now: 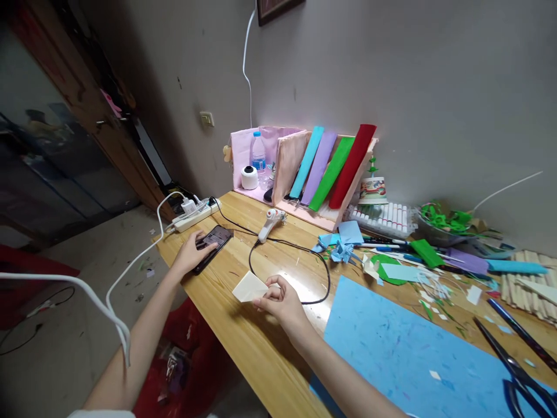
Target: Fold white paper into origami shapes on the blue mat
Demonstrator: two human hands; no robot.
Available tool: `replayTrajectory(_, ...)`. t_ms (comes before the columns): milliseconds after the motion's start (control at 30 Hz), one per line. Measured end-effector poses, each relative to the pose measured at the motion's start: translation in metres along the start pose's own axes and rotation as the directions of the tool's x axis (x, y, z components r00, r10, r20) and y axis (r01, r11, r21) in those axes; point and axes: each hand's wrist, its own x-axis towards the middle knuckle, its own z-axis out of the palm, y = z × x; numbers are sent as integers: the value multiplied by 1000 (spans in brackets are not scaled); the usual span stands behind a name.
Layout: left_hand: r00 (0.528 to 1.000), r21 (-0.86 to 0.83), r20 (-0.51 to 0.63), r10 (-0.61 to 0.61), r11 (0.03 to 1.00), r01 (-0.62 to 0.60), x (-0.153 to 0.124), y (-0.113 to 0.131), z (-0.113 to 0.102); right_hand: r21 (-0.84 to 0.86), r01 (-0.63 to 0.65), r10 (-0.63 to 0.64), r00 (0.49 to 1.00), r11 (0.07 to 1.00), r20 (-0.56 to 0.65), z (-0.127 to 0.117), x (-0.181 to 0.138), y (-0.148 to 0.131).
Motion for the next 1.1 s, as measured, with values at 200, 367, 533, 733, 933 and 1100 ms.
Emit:
replayTrajectory(200,985,-218,173,-19,974,57,2,2,-22,1,-15,15,1000,1000,3,-2,0,2)
replayTrajectory(367,967,-268,254,-2,961,72,3,2,-32,3,-5,5,1000,1000,5,-4,2,5)
replayTrajectory(533,993,-183,109,-37,982,56,13,-8,-12,7,-6,6,1000,1000,12,-2,1,2)
replayTrajectory(733,998,-135,-32,-57,989,52,24,-13,1,13,-30,30,1000,999,9,-1,-2,0)
replayTrajectory(933,997,-260,62,-56,963,70,22,-13,-12,-2,-21,21,1000,1000,13,-1,-2,1)
replayTrajectory(1100,988,-350,145,-43,932,92,16,-11,-21,4,-20,20,999,1000,27,-2,-1,1)
